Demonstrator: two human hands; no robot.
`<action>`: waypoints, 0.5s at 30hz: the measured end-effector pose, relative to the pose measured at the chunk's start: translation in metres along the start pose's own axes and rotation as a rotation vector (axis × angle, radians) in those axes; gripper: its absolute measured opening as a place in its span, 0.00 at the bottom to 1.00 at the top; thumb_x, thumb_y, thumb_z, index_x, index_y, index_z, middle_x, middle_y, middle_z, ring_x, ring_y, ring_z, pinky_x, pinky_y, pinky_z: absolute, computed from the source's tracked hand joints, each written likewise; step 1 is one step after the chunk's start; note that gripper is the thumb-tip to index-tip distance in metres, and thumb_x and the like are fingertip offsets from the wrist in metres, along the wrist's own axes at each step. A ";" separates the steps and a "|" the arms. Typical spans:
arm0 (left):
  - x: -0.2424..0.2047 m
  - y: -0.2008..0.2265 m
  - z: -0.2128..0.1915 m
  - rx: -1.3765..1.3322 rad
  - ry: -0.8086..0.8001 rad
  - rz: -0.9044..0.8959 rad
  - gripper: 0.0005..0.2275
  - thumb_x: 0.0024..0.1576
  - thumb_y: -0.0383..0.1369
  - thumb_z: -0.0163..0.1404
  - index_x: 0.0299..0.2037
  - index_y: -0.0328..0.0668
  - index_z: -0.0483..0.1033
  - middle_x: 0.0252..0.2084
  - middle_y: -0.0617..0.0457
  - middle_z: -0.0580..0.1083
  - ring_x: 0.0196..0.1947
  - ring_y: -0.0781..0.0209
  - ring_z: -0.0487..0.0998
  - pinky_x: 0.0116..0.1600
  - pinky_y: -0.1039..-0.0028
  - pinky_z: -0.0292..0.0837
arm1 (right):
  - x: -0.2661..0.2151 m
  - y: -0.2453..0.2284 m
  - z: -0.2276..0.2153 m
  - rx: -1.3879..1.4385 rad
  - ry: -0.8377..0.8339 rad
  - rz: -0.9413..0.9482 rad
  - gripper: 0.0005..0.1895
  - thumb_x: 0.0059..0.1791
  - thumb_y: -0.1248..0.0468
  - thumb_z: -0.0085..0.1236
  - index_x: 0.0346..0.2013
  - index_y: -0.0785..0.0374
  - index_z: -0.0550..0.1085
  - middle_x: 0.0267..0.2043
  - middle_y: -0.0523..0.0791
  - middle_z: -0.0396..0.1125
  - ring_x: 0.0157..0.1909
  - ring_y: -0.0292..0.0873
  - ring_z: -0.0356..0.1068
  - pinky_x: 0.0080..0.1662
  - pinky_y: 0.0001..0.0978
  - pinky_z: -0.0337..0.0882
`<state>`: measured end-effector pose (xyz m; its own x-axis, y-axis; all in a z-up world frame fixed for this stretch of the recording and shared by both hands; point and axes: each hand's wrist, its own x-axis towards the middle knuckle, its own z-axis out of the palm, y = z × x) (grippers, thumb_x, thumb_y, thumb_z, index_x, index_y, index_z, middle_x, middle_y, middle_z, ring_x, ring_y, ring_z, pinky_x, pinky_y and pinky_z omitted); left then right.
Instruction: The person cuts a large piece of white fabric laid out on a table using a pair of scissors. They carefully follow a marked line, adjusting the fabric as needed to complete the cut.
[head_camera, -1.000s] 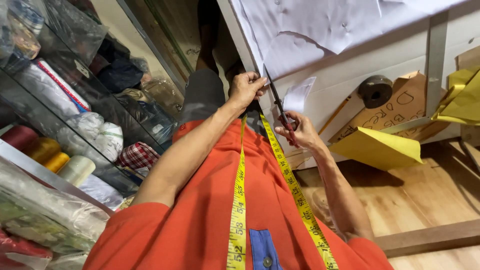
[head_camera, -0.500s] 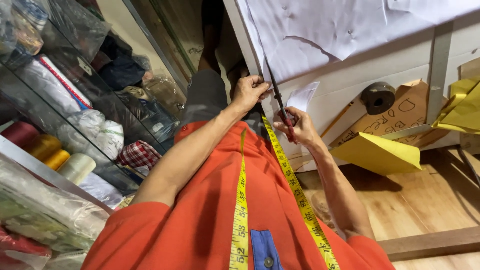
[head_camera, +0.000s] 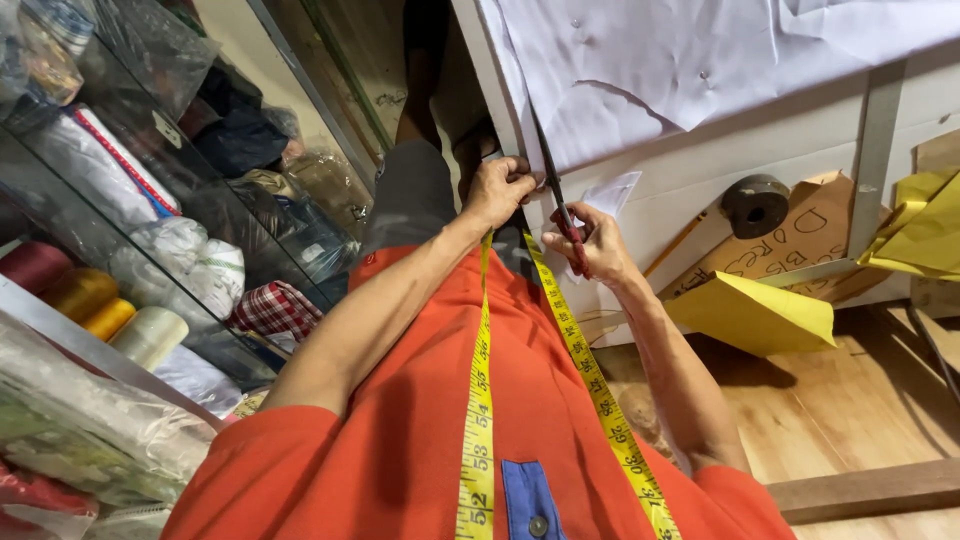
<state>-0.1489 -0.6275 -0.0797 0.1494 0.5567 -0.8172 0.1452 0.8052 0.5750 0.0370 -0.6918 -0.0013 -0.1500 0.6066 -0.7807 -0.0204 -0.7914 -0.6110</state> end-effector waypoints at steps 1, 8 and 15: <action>0.000 0.000 0.000 0.079 0.007 0.023 0.08 0.52 0.36 0.62 0.35 0.41 0.82 0.17 0.53 0.76 0.18 0.69 0.78 0.24 0.81 0.76 | -0.007 -0.015 0.004 0.000 0.000 0.007 0.19 0.45 0.68 0.71 0.47 0.67 0.73 0.09 0.48 0.62 0.08 0.38 0.63 0.13 0.20 0.59; 0.002 -0.004 0.005 0.189 0.011 0.031 0.09 0.51 0.39 0.62 0.37 0.46 0.83 0.17 0.58 0.76 0.22 0.68 0.81 0.32 0.78 0.75 | -0.010 -0.046 0.007 -0.063 -0.021 0.044 0.23 0.44 0.62 0.73 0.50 0.65 0.74 0.12 0.49 0.65 0.11 0.40 0.66 0.14 0.22 0.61; -0.011 0.016 0.000 0.218 0.005 0.036 0.10 0.50 0.39 0.60 0.39 0.47 0.84 0.17 0.59 0.77 0.23 0.69 0.82 0.35 0.79 0.75 | 0.020 -0.016 0.004 -0.037 -0.021 0.003 0.21 0.45 0.65 0.72 0.49 0.65 0.73 0.11 0.49 0.63 0.09 0.40 0.64 0.13 0.22 0.59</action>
<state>-0.1485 -0.6202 -0.0615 0.1534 0.5861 -0.7956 0.3478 0.7215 0.5987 0.0306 -0.6673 -0.0068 -0.1704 0.6023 -0.7799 0.0168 -0.7896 -0.6134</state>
